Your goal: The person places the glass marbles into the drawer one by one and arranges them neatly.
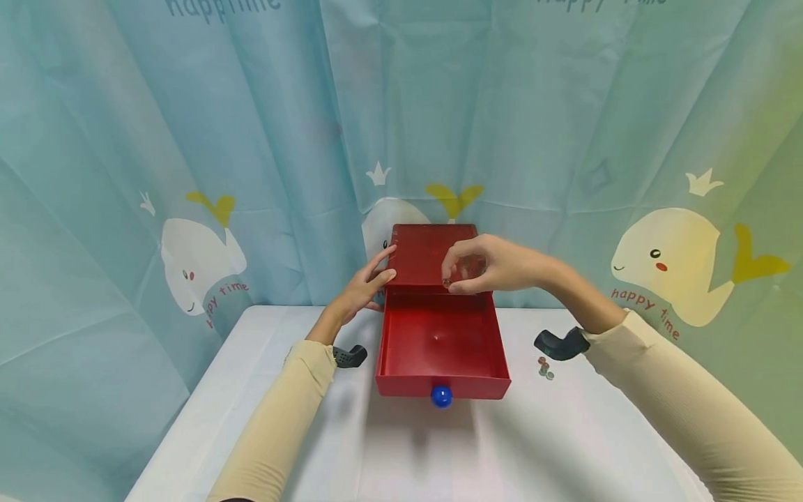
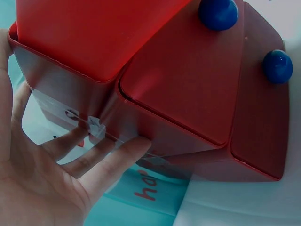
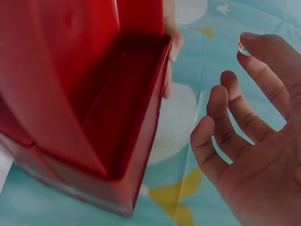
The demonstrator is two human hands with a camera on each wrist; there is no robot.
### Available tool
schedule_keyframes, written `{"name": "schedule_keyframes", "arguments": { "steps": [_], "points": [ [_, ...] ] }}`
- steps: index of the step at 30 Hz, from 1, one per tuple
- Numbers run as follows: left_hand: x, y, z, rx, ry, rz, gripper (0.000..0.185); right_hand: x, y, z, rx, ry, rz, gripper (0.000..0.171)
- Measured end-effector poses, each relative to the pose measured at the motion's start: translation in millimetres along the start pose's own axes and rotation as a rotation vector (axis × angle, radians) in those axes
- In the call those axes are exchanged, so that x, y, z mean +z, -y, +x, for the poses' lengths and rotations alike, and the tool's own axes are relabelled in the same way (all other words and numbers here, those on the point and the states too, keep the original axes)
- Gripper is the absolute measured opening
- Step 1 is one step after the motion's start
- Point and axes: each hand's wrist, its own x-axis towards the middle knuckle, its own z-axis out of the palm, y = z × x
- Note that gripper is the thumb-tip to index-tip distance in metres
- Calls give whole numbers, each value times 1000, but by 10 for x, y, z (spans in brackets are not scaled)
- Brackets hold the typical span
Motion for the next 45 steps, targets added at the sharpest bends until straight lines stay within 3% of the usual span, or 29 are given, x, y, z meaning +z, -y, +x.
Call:
{"name": "schedule_keyframes", "arguments": {
  "steps": [18,45],
  "points": [
    [15,-31,-15,-21,-8,8,64,371,6,400,-118,49,-7,13],
    [15,-8,8,-22,-10,11,64,525,12,484,-104,61,1,13]
  ]
}}
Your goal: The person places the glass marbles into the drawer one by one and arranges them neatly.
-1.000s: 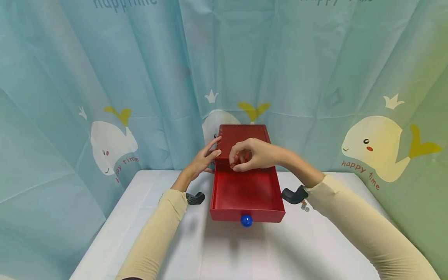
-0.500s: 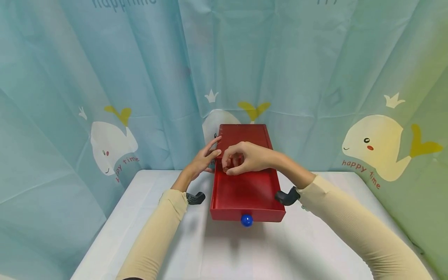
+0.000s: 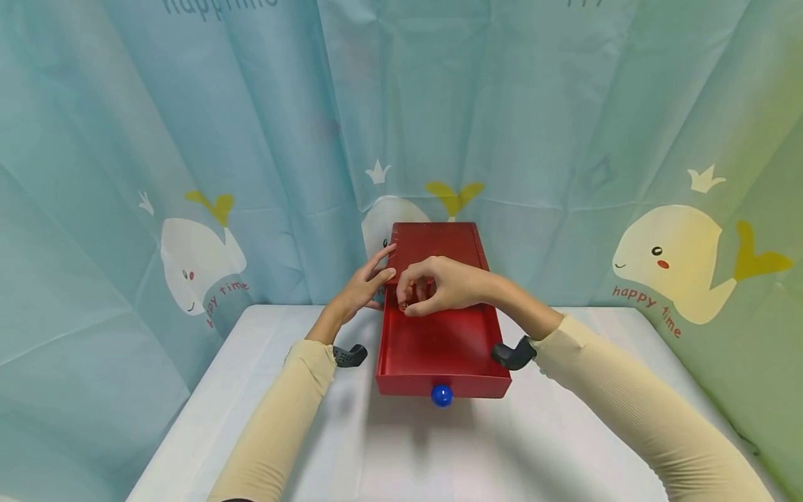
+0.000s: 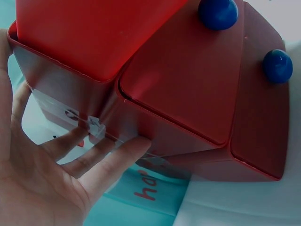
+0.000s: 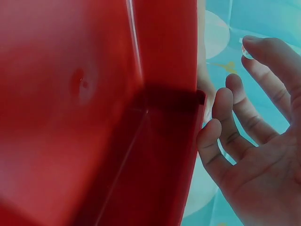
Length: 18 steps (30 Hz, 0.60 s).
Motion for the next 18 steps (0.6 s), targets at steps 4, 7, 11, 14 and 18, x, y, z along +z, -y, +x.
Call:
{"name": "schedule_keyframes", "arguments": {
  "steps": [4,7,11,14,18],
  "points": [
    [-5,4,1,-1,0,-1,64,8,-11,6,1,1,0,13],
    [-8,9,3,0,2,-1,64,13,-13,9,0,3,3,12],
    [-7,1,1,0,0,2,64,17,-11,14,3,7,6,13],
    [-3,0,1,0,-2,5,64,22,-20,16,4,8,8,15],
    [-2,4,7,-2,-2,5,63,20,-20,8,3,4,5,17]
  ]
}}
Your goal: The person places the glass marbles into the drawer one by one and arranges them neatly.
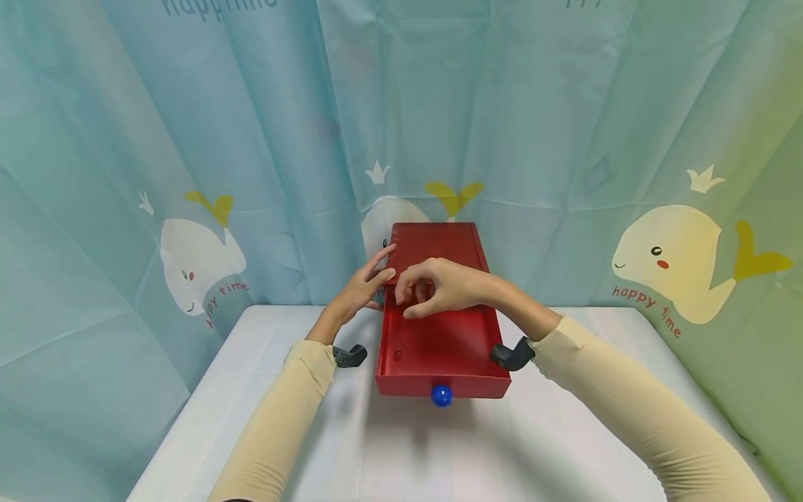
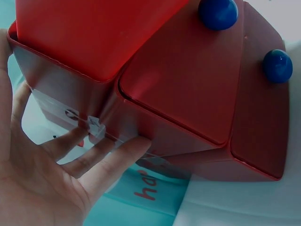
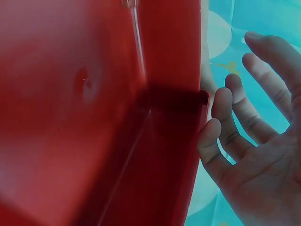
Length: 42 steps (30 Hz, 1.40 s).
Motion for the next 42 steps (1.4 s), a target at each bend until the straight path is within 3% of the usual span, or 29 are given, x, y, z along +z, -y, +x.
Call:
{"name": "schedule_keyframes", "arguments": {
  "steps": [22,31,42],
  "points": [
    [13,-8,-14,0,-11,-3,62,-36,23,-71,20,-2,-5,24],
    [4,20,-7,1,-16,2,65,-113,19,-299,51,-66,-3,43],
    [-4,16,-5,17,8,-12,64,-284,-9,-718,150,-158,29,50]
  ]
}}
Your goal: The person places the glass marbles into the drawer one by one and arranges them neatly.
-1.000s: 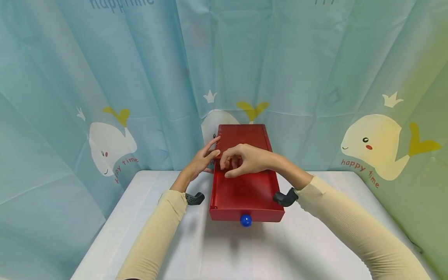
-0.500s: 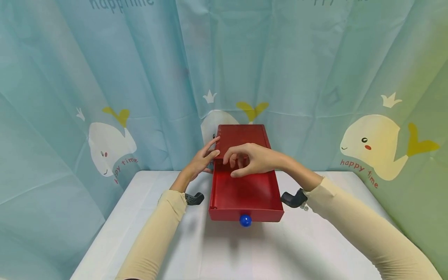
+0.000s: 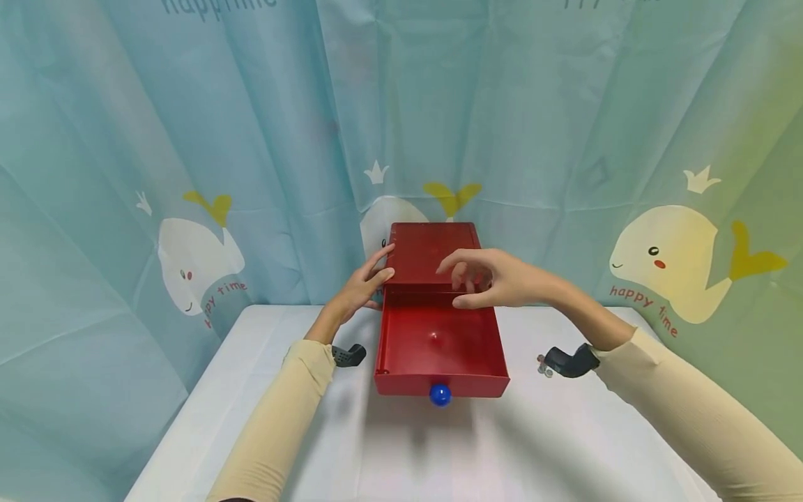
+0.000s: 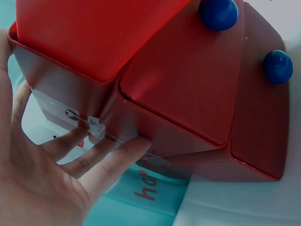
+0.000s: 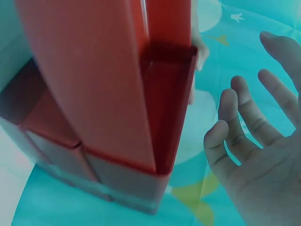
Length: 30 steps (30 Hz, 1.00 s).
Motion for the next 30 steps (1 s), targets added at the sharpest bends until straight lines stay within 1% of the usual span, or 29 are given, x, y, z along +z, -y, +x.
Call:
{"name": "schedule_keyframes", "arguments": {
  "steps": [6,14,24,30],
  "points": [
    [-8,-10,0,-4,1,-6,66,-81,-72,-199,-3,-62,-9,48],
    [-9,-12,3,-14,5,-10,64,-114,-200,-480,-7,-134,-11,42],
    [-7,-49,-1,5,14,-2,64,-35,-391,-799,11,-214,-42,43],
    [7,-22,-3,1,10,-9,63,55,-516,-941,19,-250,-55,44]
  ]
}}
